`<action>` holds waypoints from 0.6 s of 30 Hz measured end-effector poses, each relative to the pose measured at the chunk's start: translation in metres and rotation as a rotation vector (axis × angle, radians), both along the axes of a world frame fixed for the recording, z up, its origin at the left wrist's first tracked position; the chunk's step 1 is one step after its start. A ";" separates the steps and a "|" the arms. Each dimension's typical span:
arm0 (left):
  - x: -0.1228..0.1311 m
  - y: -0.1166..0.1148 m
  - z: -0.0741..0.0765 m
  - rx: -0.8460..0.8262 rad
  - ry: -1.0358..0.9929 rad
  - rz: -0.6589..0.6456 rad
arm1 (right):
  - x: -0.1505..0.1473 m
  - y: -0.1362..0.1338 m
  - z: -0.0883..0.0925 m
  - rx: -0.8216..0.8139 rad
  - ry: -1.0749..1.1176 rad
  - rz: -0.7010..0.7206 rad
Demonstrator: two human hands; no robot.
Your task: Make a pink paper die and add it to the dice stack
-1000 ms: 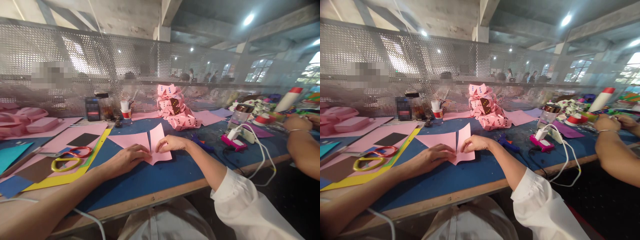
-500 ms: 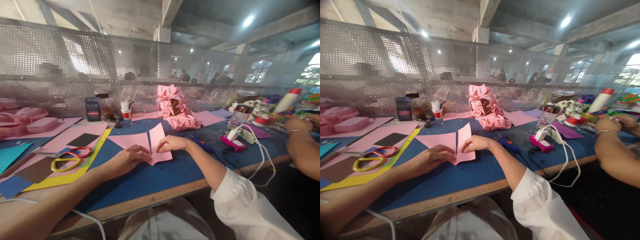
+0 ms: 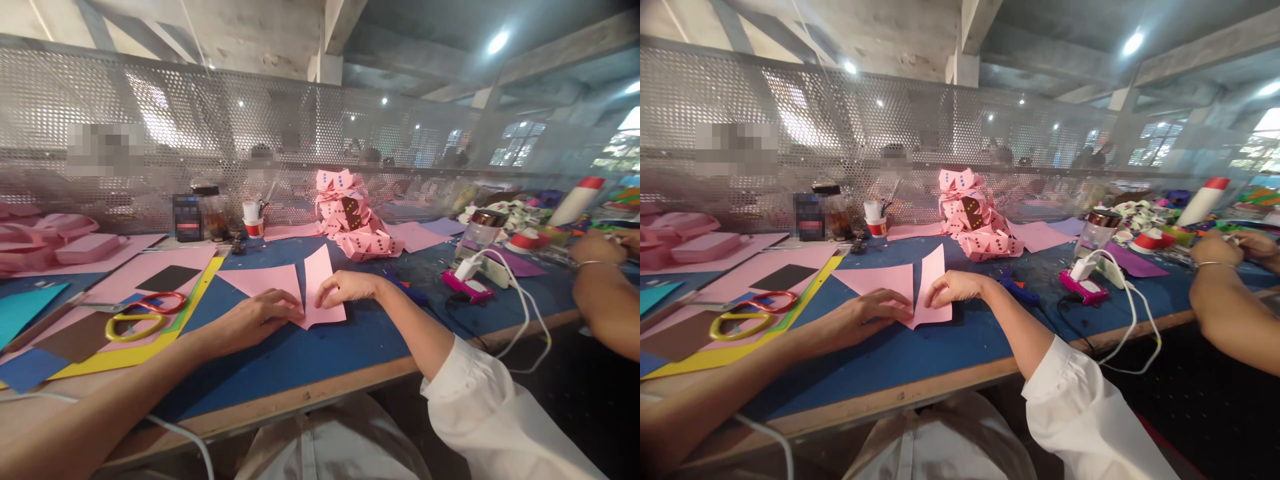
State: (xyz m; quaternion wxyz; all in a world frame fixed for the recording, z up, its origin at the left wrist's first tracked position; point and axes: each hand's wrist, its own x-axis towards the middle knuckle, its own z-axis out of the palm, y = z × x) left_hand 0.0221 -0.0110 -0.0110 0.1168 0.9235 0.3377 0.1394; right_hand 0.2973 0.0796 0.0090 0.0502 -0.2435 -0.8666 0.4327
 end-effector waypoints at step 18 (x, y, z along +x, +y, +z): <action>0.002 -0.008 0.012 -0.104 0.028 -0.009 | 0.002 -0.008 0.009 -0.036 -0.038 -0.033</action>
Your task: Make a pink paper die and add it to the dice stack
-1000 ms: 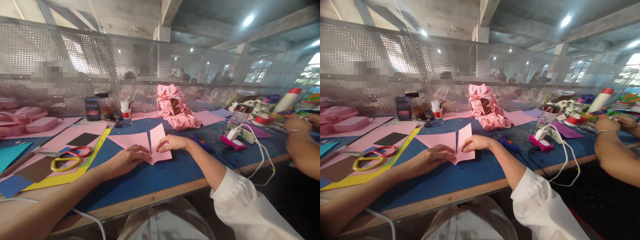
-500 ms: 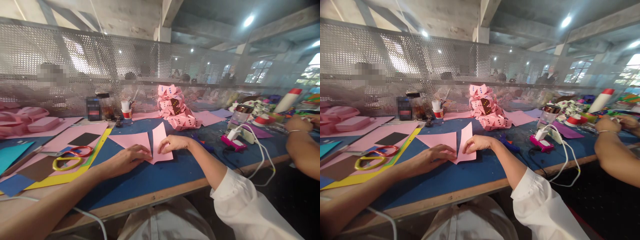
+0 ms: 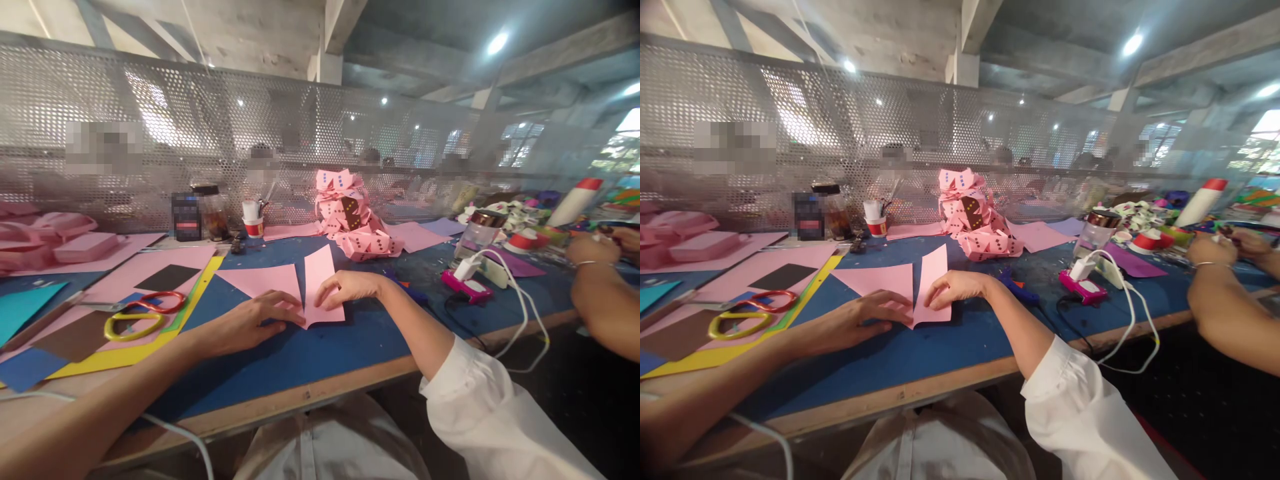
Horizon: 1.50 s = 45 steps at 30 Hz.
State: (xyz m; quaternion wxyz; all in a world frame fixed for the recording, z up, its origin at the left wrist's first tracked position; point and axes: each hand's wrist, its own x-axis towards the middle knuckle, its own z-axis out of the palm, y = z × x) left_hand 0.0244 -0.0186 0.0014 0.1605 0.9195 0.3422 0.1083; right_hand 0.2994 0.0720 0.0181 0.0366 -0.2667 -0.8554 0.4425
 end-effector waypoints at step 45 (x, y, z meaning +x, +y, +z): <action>-0.002 -0.002 0.002 -0.017 -0.047 -0.040 | 0.004 0.005 0.000 0.018 -0.045 0.091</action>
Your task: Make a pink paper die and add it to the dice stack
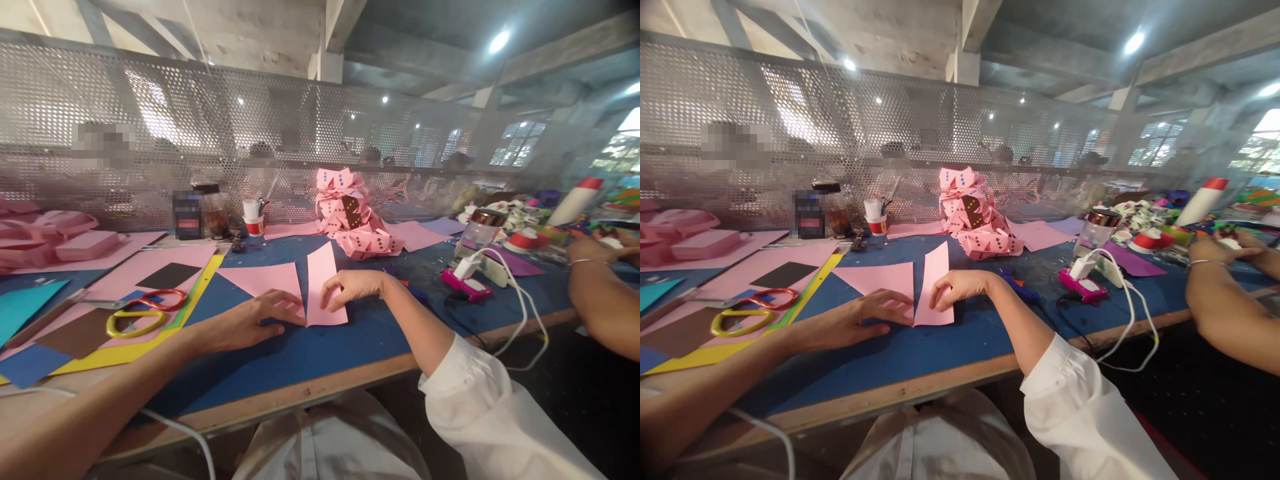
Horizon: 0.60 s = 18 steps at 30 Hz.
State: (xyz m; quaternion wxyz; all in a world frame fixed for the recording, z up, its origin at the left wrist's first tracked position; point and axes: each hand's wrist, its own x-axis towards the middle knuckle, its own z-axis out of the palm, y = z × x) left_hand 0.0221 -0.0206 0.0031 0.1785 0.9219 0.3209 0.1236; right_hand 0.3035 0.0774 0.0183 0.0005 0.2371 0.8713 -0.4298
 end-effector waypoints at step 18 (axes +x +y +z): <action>-0.002 0.001 -0.001 -0.002 -0.010 -0.015 | 0.002 -0.002 0.004 -0.009 -0.015 0.002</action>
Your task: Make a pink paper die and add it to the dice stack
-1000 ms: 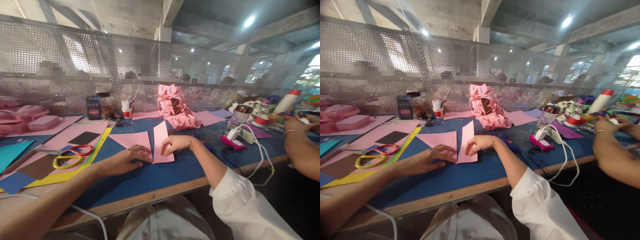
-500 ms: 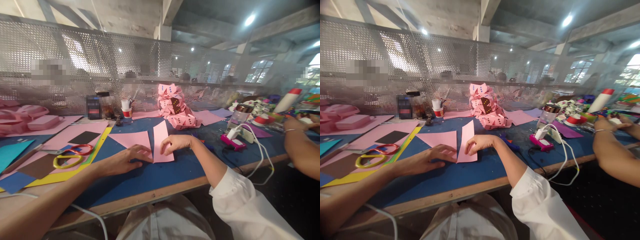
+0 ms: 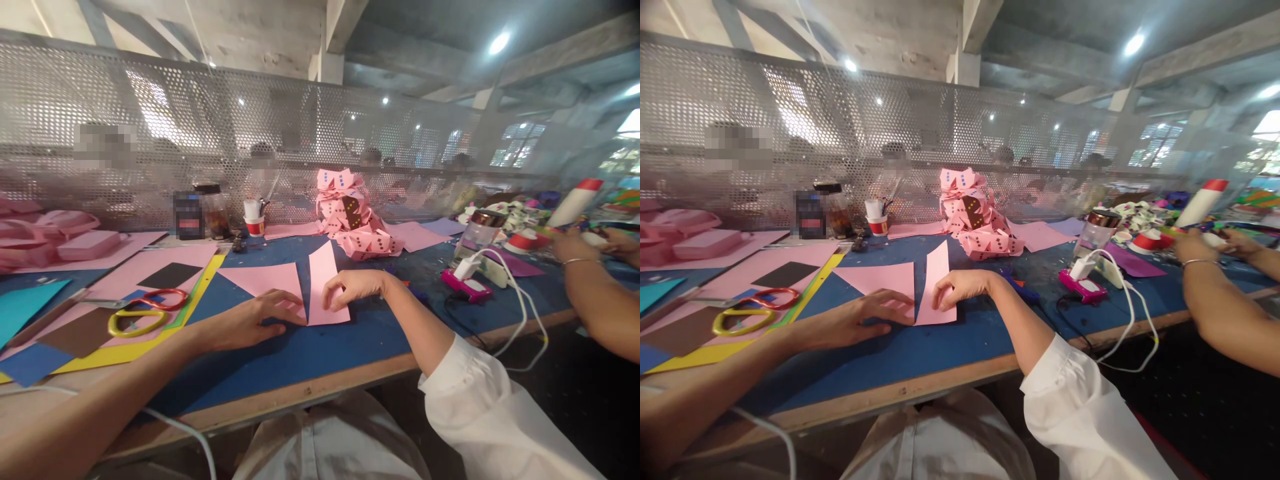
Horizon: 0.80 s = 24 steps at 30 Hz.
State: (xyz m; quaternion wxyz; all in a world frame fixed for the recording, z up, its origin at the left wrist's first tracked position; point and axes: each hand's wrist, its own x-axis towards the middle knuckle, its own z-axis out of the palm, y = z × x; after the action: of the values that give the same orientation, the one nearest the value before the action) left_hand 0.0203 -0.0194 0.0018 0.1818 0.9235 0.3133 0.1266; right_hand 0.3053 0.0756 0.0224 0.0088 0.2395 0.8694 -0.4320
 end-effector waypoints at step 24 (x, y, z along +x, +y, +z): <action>0.002 -0.003 0.003 -0.039 0.041 0.036 | -0.002 -0.004 0.001 0.165 0.092 -0.120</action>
State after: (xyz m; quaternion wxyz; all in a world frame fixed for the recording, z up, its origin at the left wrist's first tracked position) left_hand 0.0222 -0.0223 0.0048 0.1911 0.9164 0.3357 0.1047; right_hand 0.3029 0.0716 0.0233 -0.0767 0.2712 0.8856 -0.3692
